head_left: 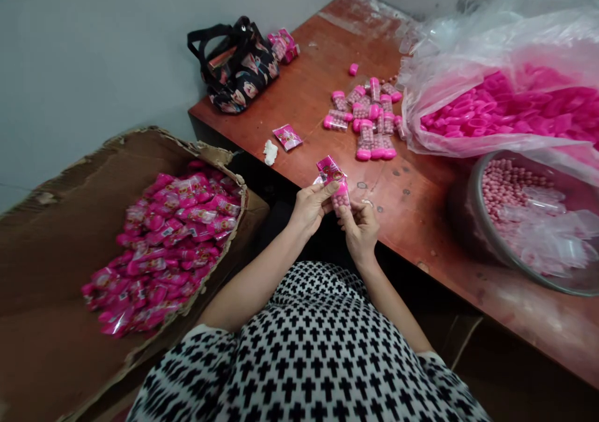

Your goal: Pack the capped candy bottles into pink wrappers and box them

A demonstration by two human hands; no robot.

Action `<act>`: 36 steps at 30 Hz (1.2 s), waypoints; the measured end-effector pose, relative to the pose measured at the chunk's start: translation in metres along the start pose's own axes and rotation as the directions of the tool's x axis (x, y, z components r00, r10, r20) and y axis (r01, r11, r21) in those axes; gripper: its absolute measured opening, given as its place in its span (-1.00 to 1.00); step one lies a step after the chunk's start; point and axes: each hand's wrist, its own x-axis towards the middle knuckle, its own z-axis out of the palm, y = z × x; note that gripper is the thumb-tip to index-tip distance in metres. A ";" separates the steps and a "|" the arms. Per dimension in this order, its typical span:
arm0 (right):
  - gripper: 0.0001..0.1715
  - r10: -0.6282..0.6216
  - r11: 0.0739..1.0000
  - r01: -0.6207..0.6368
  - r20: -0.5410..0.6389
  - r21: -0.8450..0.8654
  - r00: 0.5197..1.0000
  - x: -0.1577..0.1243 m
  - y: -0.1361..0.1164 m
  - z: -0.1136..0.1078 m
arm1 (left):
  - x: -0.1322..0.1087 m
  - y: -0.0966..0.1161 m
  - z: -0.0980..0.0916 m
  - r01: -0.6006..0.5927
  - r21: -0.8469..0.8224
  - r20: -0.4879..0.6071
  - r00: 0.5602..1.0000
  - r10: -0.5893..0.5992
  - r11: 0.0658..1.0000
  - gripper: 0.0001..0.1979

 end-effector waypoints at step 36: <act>-0.71 0.190 0.942 -0.226 0.159 0.248 0.969 0.001 -0.004 0.010 | -0.005 0.010 -0.015 -0.072 0.169 0.108 0.993 0.054 0.983 -0.72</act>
